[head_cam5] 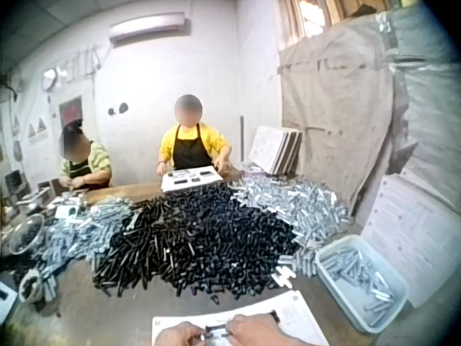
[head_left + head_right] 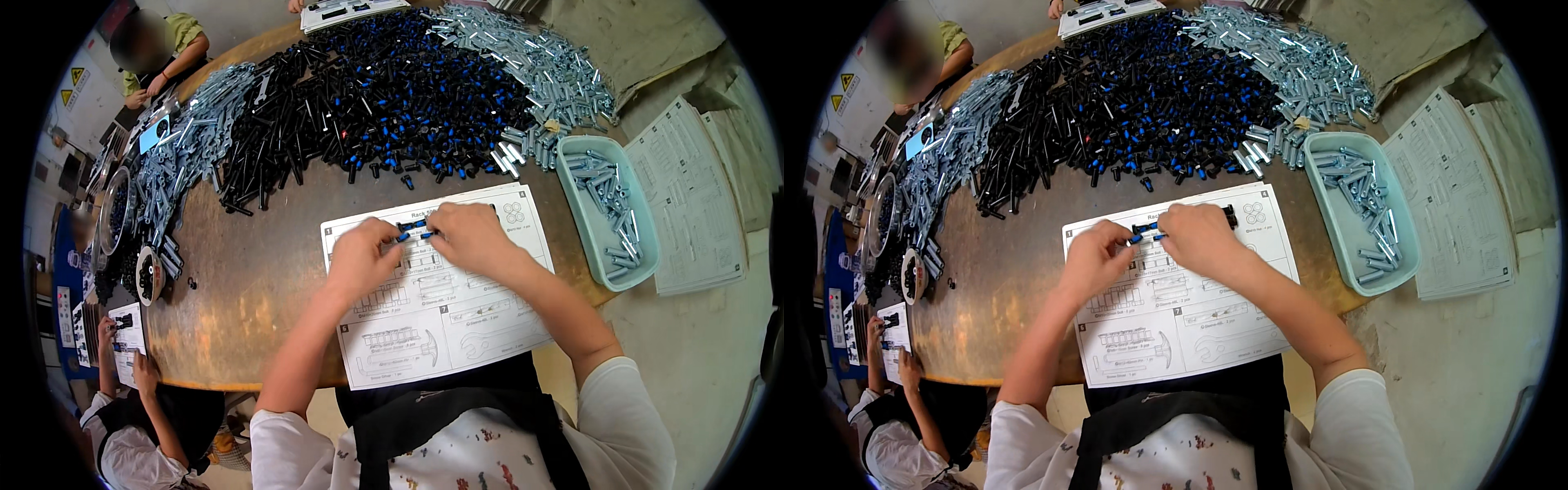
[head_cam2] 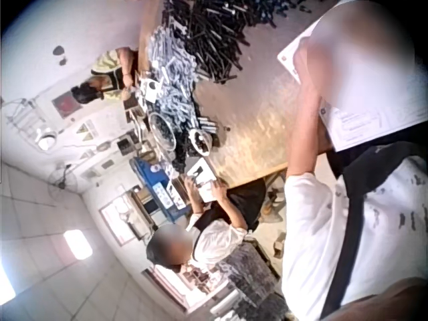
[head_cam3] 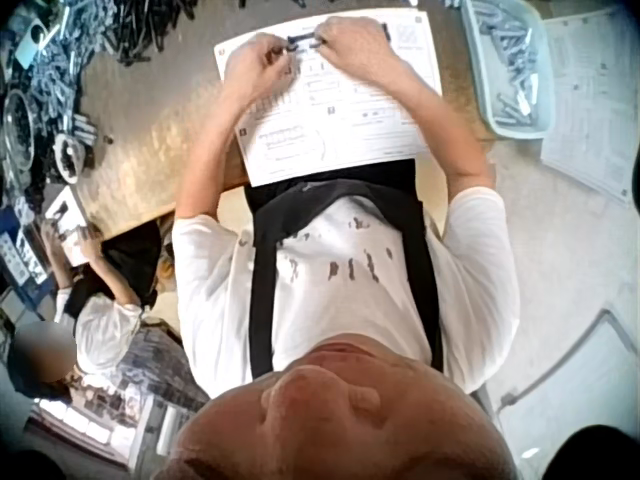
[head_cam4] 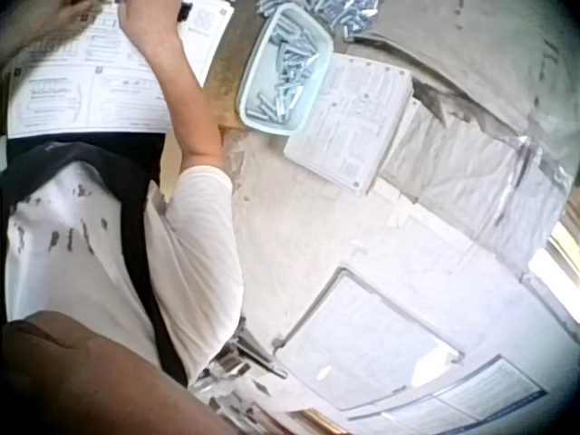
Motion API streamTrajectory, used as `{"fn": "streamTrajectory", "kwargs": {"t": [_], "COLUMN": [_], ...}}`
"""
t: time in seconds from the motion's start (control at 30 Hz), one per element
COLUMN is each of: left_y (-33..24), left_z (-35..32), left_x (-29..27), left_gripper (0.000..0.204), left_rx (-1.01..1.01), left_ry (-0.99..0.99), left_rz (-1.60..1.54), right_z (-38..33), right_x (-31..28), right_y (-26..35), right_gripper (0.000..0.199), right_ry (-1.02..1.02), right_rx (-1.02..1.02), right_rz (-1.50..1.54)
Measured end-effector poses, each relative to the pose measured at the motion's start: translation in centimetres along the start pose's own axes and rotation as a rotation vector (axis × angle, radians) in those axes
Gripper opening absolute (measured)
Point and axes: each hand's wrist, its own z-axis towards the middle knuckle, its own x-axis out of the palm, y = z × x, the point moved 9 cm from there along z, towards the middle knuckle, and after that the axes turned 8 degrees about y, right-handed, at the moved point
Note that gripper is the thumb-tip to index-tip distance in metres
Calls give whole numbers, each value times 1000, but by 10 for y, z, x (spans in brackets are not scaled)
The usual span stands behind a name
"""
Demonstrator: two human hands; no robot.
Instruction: The person sorts and arranges various fasteners and tools on a printed instruction sheet. They pick up bolts, nuts, and wrenches from piles on the table and place them into designated areas on the sheet, repeating this process throughout the clip.
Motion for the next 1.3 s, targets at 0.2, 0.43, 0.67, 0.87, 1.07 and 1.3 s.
{"fn": "streamTrajectory", "kwargs": {"t": [0.2,0.43,0.67,0.87,1.07,1.3], "left_y": [-19,-15,-15,11,5,-18], "left_z": [-9,-7,48,111,54,-88], "left_x": [11,14,-9,10,-27,5], "left_gripper": [17,14,20,18,16,24], "left_rx": [55,66,152,136,5,-111], "left_ry": [-63,-67,-147,21,20,94], "left_rz": [132,133,268,461,291,100], "right_z": [-4,-6,27,74,53,-2], "right_x": [20,11,-35,12,-7,15], "right_y": [10,10,-85,-109,-99,16], "right_gripper": [13,14,13,14,19,15], "right_ry": [-7,-56,-244,-94,-187,8], "right_rx": [-10,-9,298,467,372,40], "right_rz": [-62,6,27,7,248,649]}}
